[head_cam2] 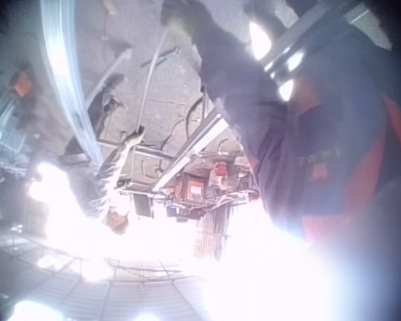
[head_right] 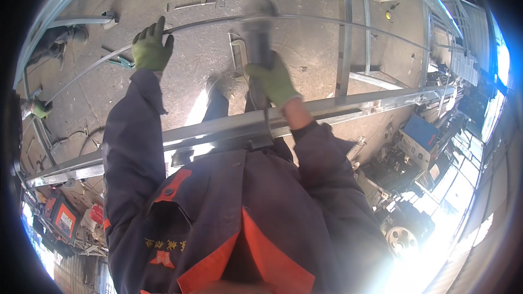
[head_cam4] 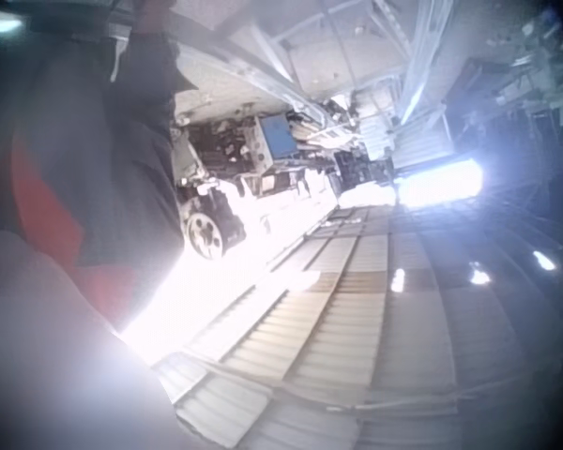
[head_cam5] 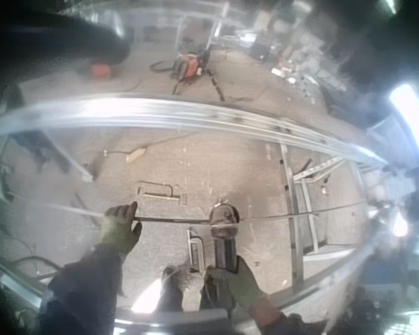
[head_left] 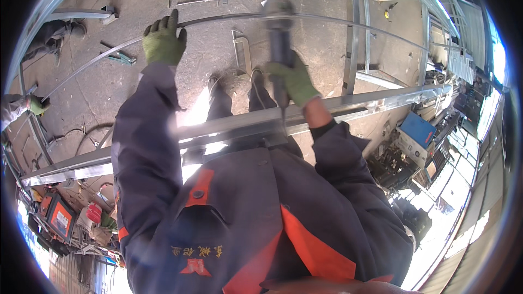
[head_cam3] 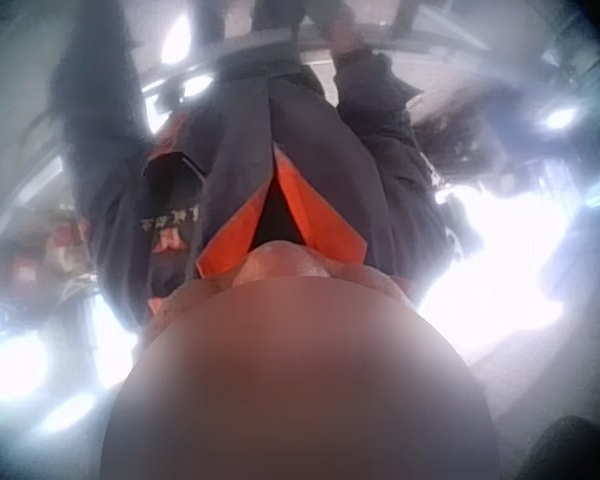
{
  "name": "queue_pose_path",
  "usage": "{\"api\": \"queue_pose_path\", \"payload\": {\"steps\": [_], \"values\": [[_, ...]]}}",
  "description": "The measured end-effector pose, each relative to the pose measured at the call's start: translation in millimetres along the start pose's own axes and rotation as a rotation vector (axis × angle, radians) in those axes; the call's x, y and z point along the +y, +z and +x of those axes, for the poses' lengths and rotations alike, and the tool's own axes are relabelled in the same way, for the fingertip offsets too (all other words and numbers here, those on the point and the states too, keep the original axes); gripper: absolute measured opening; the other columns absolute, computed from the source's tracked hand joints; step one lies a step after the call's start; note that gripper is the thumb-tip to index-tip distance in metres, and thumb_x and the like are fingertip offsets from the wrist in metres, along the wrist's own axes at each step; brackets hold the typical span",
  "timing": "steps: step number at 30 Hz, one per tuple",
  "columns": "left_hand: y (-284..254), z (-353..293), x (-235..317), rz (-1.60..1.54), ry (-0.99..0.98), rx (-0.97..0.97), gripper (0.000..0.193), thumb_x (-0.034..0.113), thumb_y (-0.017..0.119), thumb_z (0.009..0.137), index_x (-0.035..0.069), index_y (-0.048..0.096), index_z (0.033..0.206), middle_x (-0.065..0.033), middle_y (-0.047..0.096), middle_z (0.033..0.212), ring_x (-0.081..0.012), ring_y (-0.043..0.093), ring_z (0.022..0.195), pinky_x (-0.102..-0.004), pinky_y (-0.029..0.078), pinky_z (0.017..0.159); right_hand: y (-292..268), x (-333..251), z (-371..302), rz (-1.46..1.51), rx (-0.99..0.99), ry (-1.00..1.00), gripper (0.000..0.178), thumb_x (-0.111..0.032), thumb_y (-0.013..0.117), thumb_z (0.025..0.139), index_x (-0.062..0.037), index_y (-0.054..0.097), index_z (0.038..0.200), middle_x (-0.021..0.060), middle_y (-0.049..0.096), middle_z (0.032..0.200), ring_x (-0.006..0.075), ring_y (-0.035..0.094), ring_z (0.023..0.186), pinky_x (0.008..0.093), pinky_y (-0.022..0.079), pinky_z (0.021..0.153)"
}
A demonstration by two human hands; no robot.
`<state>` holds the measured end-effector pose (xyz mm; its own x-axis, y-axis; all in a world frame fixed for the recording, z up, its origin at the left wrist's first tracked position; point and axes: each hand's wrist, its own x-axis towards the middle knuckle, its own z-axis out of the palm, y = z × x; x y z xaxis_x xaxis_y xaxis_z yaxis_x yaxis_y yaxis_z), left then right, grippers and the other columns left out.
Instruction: The person uses an angle grinder to smooth the edges of a metal frame. They hold the frame with one hand and move the grinder along the edges, producing sparks. The person repositions the frame and continues grinding different sections.
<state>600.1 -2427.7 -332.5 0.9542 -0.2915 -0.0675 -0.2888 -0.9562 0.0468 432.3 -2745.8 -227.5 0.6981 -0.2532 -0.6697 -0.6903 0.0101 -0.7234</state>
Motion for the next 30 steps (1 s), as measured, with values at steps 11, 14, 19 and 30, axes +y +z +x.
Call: {"api": "queue_pose_path", "payload": {"steps": [11, 14, 19, 30], "values": [[-20.1, -8.0, -119.3, 0.157, -0.051, -0.098, 0.050, 0.062, 0.071, 0.097, 0.023, 0.074, 0.127, -0.0034, 0.077, 0.124, -0.0276, 0.066, 0.130, -0.0582, 0.038, 0.121, 55.8, 15.2, -13.5, -0.132, -0.037, -0.045, 0.063, -0.021, 0.091, 0.089, -0.0016, 0.059, 0.140, 0.0110, 0.073, 0.115, 0.0206, 0.072, 0.096, 0.0356, 0.060, 0.083], [-22.7, -9.4, -115.4, 0.162, -0.088, -0.131, 0.045, 0.061, 0.072, 0.097, 0.022, 0.074, 0.120, -0.0051, 0.077, 0.121, -0.0280, 0.067, 0.128, -0.0580, 0.038, 0.121, 83.3, 15.1, -19.0, -0.215, -0.112, -0.095, 0.059, -0.021, 0.090, 0.089, -0.0025, 0.060, 0.137, 0.0104, 0.073, 0.112, 0.0210, 0.072, 0.095, 0.0365, 0.060, 0.082], [-25.2, -11.5, -117.2, 0.103, -0.076, -0.102, 0.043, 0.060, 0.071, 0.098, 0.022, 0.074, 0.118, -0.0061, 0.076, 0.121, -0.0289, 0.066, 0.130, -0.0591, 0.036, 0.121, 51.8, -0.8, -16.8, 0.178, 0.081, 0.104, 0.049, -0.017, 0.087, 0.090, -0.0046, 0.061, 0.129, 0.0108, 0.073, 0.103, 0.0237, 0.074, 0.082, 0.0384, 0.061, 0.068], [-29.4, -6.6, -112.6, 0.109, -0.119, -0.172, 0.046, 0.062, 0.071, 0.098, 0.023, 0.075, 0.121, -0.0075, 0.076, 0.126, -0.0297, 0.063, 0.136, -0.0600, 0.034, 0.124, 94.6, 19.8, -15.9, -0.085, -0.099, -0.077, 0.061, -0.021, 0.092, 0.087, -0.0035, 0.060, 0.135, 0.0096, 0.072, 0.109, 0.0204, 0.071, 0.085, 0.0370, 0.059, 0.072]]}}
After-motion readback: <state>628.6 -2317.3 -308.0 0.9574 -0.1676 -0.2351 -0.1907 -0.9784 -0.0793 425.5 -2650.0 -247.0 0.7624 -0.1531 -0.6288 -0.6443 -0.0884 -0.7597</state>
